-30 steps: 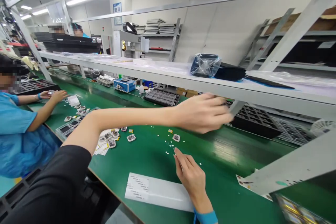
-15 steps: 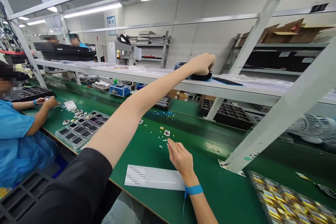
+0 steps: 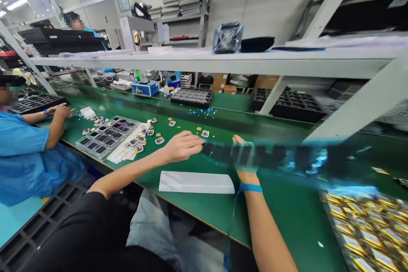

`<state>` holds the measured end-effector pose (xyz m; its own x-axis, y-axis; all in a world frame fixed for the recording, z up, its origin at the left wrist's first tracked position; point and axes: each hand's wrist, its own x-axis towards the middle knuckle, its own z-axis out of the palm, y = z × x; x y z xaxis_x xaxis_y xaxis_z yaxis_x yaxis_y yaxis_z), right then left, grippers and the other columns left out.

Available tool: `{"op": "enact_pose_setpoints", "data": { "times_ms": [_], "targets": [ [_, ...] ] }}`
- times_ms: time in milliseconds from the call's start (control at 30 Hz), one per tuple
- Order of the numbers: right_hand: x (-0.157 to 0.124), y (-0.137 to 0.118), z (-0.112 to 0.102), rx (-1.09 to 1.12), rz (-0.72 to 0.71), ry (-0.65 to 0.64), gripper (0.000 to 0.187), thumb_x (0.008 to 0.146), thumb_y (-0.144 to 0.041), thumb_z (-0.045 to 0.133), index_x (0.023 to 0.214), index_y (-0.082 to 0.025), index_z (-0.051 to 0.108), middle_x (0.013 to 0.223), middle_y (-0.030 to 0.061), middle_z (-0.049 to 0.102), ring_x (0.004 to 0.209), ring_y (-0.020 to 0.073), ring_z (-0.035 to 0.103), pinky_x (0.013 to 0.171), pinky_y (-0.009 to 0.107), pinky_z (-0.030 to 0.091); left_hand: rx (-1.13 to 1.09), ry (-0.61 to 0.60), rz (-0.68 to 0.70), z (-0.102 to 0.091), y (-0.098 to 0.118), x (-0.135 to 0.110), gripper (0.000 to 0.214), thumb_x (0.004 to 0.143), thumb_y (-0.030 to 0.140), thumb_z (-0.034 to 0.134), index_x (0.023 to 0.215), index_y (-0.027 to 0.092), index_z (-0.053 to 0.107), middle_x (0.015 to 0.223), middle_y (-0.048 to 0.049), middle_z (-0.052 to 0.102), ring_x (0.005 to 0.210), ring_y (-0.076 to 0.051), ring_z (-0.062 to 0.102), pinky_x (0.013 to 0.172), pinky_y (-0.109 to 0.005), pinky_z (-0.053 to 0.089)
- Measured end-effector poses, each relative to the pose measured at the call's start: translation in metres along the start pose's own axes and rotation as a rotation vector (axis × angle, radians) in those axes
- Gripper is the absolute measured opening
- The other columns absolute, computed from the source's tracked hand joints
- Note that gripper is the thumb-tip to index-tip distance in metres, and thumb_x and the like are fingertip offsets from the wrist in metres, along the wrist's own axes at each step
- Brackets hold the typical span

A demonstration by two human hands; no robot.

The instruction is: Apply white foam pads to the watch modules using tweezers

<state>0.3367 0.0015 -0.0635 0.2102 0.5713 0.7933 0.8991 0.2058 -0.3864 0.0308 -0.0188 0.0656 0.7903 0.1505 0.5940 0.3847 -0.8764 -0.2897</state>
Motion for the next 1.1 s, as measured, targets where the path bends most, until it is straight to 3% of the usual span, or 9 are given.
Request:
{"op": "enact_pose_setpoints", "data": {
  "times_ms": [100, 200, 333, 500, 567, 633, 767, 900, 1100],
  "targets": [
    [-0.005, 0.02, 0.0, 0.056, 0.205, -0.019, 0.044, 0.1, -0.049, 0.067, 0.133, -0.02, 0.063, 0.134, 0.0103, 0.065, 0.116, 0.0243, 0.066, 0.098, 0.049, 0.06, -0.061, -0.132, -0.079, 0.031, 0.012, -0.066, 0.044, 0.106, 0.011, 0.029, 0.091, 0.021, 0.07, 0.106, -0.0079, 0.084, 0.082, -0.013, 0.075, 0.08, -0.032, 0.055],
    [-0.008, 0.035, 0.005, 0.156, 0.392, -0.055, 0.044, 0.099, -0.049, 0.067, 0.131, -0.019, 0.063, 0.133, 0.01, 0.066, 0.115, 0.0242, 0.066, 0.098, 0.049, 0.06, -0.109, -0.248, -0.182, 0.04, 0.014, -0.1, 0.044, 0.107, 0.012, 0.032, 0.105, 0.021, 0.074, 0.111, -0.0082, 0.084, 0.09, -0.014, 0.074, 0.086, -0.032, 0.053],
    [-0.009, 0.045, 0.017, 0.347, 0.662, -0.047, 0.044, 0.1, -0.05, 0.067, 0.131, -0.019, 0.063, 0.13, 0.0096, 0.066, 0.111, 0.023, 0.067, 0.094, 0.047, 0.061, -0.119, -0.366, -0.306, 0.035, 0.009, -0.128, 0.041, 0.105, 0.012, 0.038, 0.125, 0.024, 0.073, 0.118, -0.0088, 0.082, 0.103, -0.018, 0.071, 0.092, -0.036, 0.052],
    [-0.006, 0.045, 0.016, 0.513, 0.866, 0.052, 0.045, 0.1, -0.051, 0.066, 0.132, -0.019, 0.063, 0.13, 0.0097, 0.066, 0.111, 0.0229, 0.067, 0.094, 0.046, 0.061, -0.09, -0.415, -0.428, 0.015, 0.012, -0.158, 0.041, 0.103, 0.014, 0.042, 0.129, 0.021, 0.073, 0.113, -0.013, 0.08, 0.107, -0.025, 0.068, 0.093, -0.043, 0.052],
    [-0.005, 0.043, 0.012, 0.537, 0.897, 0.067, 0.044, 0.1, -0.051, 0.065, 0.131, -0.019, 0.063, 0.128, 0.0094, 0.067, 0.11, 0.0225, 0.067, 0.093, 0.046, 0.061, -0.098, -0.412, -0.457, 0.005, 0.017, -0.166, 0.037, 0.102, 0.021, 0.047, 0.126, 0.02, 0.074, 0.117, -0.0142, 0.079, 0.115, -0.029, 0.067, 0.098, -0.047, 0.052],
    [-0.003, 0.04, 0.009, 0.541, 0.913, 0.071, 0.044, 0.101, -0.051, 0.065, 0.13, -0.019, 0.063, 0.127, 0.0092, 0.067, 0.109, 0.0223, 0.067, 0.093, 0.046, 0.061, -0.152, -0.406, -0.48, -0.003, 0.023, -0.17, 0.038, 0.101, 0.034, 0.053, 0.131, 0.021, 0.072, 0.133, -0.015, 0.075, 0.129, -0.031, 0.064, 0.107, -0.05, 0.05],
    [-0.001, 0.034, 0.007, 0.518, 0.928, 0.06, 0.044, 0.101, -0.052, 0.064, 0.129, -0.018, 0.064, 0.126, 0.009, 0.068, 0.108, 0.0221, 0.068, 0.093, 0.046, 0.061, -0.39, -0.459, -0.507, -0.01, 0.037, -0.167, 0.061, 0.102, 0.056, 0.055, 0.154, 0.024, 0.057, 0.169, -0.0147, 0.046, 0.153, -0.032, 0.049, 0.124, -0.051, 0.041],
    [0.001, 0.032, 0.005, 0.491, 0.933, 0.055, 0.044, 0.1, -0.053, 0.065, 0.127, -0.018, 0.065, 0.123, 0.0086, 0.068, 0.106, 0.0215, 0.068, 0.092, 0.045, 0.061, -0.451, -0.574, -0.498, -0.007, 0.048, -0.161, 0.067, 0.103, 0.062, 0.054, 0.161, 0.029, 0.048, 0.176, -0.0114, 0.033, 0.165, -0.034, 0.031, 0.135, -0.058, 0.025],
    [0.001, 0.033, 0.005, 0.453, 0.905, 0.052, 0.043, 0.101, -0.055, 0.063, 0.123, -0.018, 0.066, 0.117, 0.0075, 0.07, 0.101, 0.0198, 0.068, 0.088, 0.043, 0.061, -0.475, -0.597, -0.44, 0.0, 0.04, -0.158, 0.066, 0.104, 0.059, 0.054, 0.163, 0.029, 0.046, 0.178, -0.0103, 0.027, 0.166, -0.034, 0.028, 0.136, -0.059, 0.022]
  ]
}}
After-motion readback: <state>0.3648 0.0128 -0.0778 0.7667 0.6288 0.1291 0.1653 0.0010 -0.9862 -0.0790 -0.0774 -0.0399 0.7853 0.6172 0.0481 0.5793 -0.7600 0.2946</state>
